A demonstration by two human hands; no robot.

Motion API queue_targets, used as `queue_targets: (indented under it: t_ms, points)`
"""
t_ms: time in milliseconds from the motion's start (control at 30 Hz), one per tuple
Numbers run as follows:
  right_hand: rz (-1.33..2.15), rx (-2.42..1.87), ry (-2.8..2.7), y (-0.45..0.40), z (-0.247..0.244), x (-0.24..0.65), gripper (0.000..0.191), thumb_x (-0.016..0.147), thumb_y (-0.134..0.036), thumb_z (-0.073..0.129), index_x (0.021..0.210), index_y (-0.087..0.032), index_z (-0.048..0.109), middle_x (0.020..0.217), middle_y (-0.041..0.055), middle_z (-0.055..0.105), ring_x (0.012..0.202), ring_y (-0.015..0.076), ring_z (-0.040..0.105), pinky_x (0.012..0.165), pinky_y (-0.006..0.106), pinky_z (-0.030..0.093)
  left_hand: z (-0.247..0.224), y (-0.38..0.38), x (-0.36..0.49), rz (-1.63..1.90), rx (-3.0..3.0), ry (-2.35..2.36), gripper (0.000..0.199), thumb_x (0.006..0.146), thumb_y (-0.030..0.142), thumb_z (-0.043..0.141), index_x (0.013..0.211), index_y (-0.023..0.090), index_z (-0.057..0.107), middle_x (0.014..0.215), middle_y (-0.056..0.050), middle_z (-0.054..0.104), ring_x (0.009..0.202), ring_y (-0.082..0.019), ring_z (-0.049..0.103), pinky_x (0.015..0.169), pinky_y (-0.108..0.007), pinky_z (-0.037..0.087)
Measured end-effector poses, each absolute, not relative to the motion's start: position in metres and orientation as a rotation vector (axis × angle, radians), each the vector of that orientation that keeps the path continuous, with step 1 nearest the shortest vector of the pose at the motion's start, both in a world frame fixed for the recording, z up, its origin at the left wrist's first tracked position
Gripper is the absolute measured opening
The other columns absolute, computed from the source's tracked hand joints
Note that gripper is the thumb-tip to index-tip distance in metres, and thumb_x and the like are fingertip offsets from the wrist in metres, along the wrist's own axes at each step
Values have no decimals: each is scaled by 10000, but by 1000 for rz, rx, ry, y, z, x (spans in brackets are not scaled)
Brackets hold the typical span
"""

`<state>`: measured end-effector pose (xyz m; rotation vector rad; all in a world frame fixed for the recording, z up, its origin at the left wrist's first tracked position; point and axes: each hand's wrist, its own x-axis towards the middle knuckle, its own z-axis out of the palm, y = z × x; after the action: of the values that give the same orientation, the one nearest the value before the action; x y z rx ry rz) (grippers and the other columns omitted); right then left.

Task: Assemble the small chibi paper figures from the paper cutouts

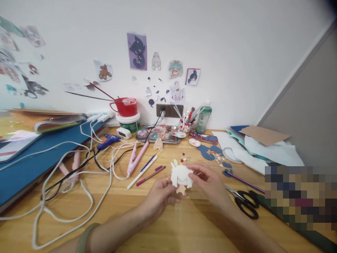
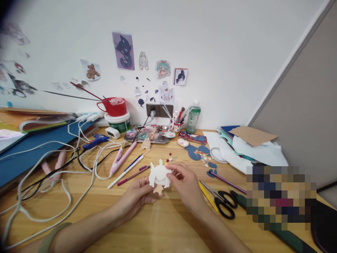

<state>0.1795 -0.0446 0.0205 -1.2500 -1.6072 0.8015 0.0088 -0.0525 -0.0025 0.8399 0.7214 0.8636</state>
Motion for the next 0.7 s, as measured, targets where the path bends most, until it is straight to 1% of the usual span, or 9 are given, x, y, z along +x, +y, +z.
queue_targets:
  t_ms: [67, 267, 367, 500, 700]
  points:
    - [778, -1262, -1616, -45, 21, 180, 161, 743, -236, 569, 878, -223, 657, 952, 32, 618, 715, 142, 549, 631, 270, 450, -3, -52, 9, 864, 837, 720, 252, 718, 270, 658, 917, 116, 650, 863, -75, 646, 714, -136, 624, 543, -157, 431]
    - [748, -1270, -1629, -44, 18, 180, 169, 750, -250, 557, 889, -229, 651, 1001, 37, 619, 820, 170, 571, 697, 291, 458, -3, -52, 10, 866, 824, 728, 241, 707, 257, 662, 894, 104, 651, 839, -81, 645, 700, -138, 621, 535, -156, 434]
    - [752, -1269, -1629, -44, 17, 180, 182, 756, -261, 552, 907, -227, 647, 1003, 42, 615, 798, 168, 578, 683, 290, 471, -4, -52, 10, 874, 822, 731, 234, 699, 263, 669, 873, 107, 653, 821, -79, 649, 689, -139, 621, 528, -156, 432]
    - [764, -1261, -1635, -43, 16, 179, 169, 758, -238, 548, 893, -226, 648, 951, 38, 619, 737, 153, 578, 648, 277, 478, -5, -52, 10, 882, 827, 726, 229, 699, 260, 667, 870, 108, 655, 820, -76, 649, 664, -129, 621, 512, -148, 428]
    - [760, -1250, -1641, -42, 14, 180, 161, 753, -218, 551, 881, -223, 650, 903, 31, 620, 729, 154, 577, 640, 270, 474, -2, -53, 11, 890, 814, 724, 209, 694, 237, 670, 857, 105, 659, 795, -65, 648, 662, -123, 628, 532, -144, 439]
